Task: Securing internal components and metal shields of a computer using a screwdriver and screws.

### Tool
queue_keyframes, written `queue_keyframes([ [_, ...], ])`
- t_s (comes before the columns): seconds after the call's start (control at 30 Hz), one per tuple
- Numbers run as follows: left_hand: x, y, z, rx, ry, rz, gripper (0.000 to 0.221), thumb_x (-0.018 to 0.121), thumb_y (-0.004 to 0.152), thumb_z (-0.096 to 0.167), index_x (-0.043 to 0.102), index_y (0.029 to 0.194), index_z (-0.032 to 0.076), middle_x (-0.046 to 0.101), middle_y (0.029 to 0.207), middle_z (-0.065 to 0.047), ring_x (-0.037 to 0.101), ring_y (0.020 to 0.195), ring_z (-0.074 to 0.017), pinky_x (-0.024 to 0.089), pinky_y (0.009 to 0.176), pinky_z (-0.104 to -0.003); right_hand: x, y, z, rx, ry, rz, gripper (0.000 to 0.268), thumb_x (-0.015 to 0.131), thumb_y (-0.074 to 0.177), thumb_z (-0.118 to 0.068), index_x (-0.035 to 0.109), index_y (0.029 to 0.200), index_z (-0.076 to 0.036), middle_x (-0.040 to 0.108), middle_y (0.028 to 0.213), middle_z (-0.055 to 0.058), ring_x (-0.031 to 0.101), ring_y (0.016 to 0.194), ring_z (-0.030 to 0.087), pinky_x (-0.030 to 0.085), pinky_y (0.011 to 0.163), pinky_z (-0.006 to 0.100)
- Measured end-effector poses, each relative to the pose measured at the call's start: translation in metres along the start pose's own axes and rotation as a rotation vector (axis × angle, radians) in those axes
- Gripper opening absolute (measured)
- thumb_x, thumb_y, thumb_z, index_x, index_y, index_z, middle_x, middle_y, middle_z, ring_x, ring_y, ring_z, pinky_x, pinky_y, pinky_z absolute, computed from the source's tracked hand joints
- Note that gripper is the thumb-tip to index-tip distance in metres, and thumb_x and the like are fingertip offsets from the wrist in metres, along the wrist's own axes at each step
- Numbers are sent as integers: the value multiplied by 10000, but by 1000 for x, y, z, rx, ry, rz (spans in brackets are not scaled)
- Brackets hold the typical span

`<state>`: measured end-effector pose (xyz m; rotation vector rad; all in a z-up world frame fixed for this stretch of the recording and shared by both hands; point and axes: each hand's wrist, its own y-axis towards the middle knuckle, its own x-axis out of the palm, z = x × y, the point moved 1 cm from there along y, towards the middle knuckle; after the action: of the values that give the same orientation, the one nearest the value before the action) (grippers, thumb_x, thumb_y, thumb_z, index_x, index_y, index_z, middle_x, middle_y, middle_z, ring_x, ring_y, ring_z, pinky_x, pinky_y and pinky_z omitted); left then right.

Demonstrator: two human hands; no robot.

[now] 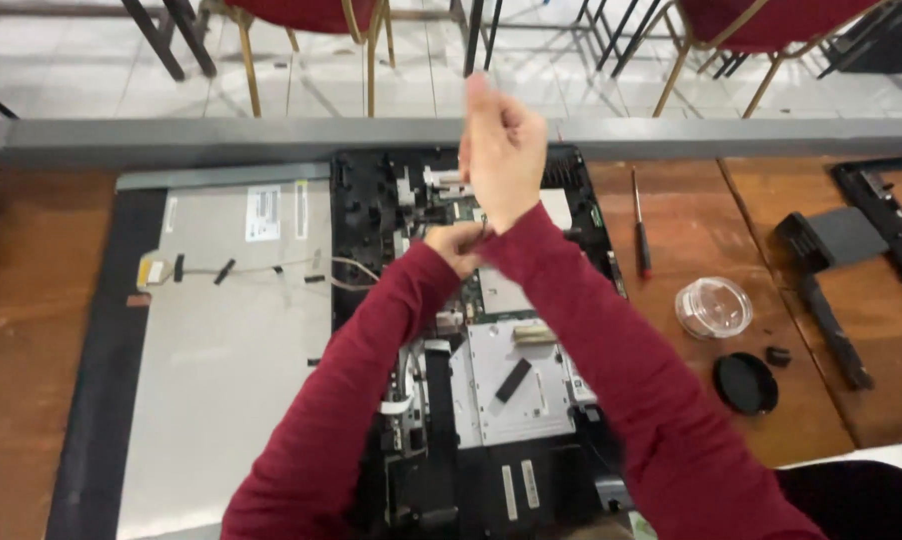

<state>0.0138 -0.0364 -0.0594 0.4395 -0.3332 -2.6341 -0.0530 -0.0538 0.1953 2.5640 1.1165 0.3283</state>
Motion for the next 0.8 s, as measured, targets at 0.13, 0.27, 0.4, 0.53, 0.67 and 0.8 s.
queue_keyframes([
  [0.13,-5,-4,16,-10,103,42,236,761,892,221,771,1113,303,795,942,27,744,987,-181,568,926,-309,-2,-11,-2,-156,-71,231,546,573,1018,-419,511,560,-128,495,427,27,569,387,120,518,424,249],
  [0.27,-11,-4,36,6,22,21,222,640,991,168,775,1150,244,805,1007,-21,748,1012,-203,554,949,-306,-19,7,-23,-16,-31,-211,379,667,1011,-231,589,671,-85,568,482,101,702,488,189,598,483,262],
  [0.4,-10,-13,57,16,-90,5,148,708,968,174,793,1084,209,810,938,-27,763,963,-169,589,901,-303,-32,25,-16,64,193,-761,302,623,1011,-135,635,745,7,637,676,134,695,651,241,616,605,334],
  [0.53,-16,-12,65,47,-27,-50,159,707,969,183,793,1102,198,805,967,-75,750,996,-281,589,893,-364,-27,30,15,246,434,-881,523,530,1013,-63,417,503,-81,284,404,12,332,286,127,297,309,213],
  [0.67,-22,-18,64,45,-34,-30,168,706,971,202,796,1111,217,804,984,-59,754,979,-253,582,896,-349,-9,12,4,207,430,-711,531,539,1014,-75,383,506,-77,240,423,18,259,306,95,222,305,209],
  [0.8,-41,-12,62,285,218,88,267,684,819,145,776,1069,139,792,963,-78,741,901,-268,576,846,-395,3,-1,1,-36,99,-164,475,579,999,-248,440,557,-144,339,442,-18,299,370,76,252,364,232],
])
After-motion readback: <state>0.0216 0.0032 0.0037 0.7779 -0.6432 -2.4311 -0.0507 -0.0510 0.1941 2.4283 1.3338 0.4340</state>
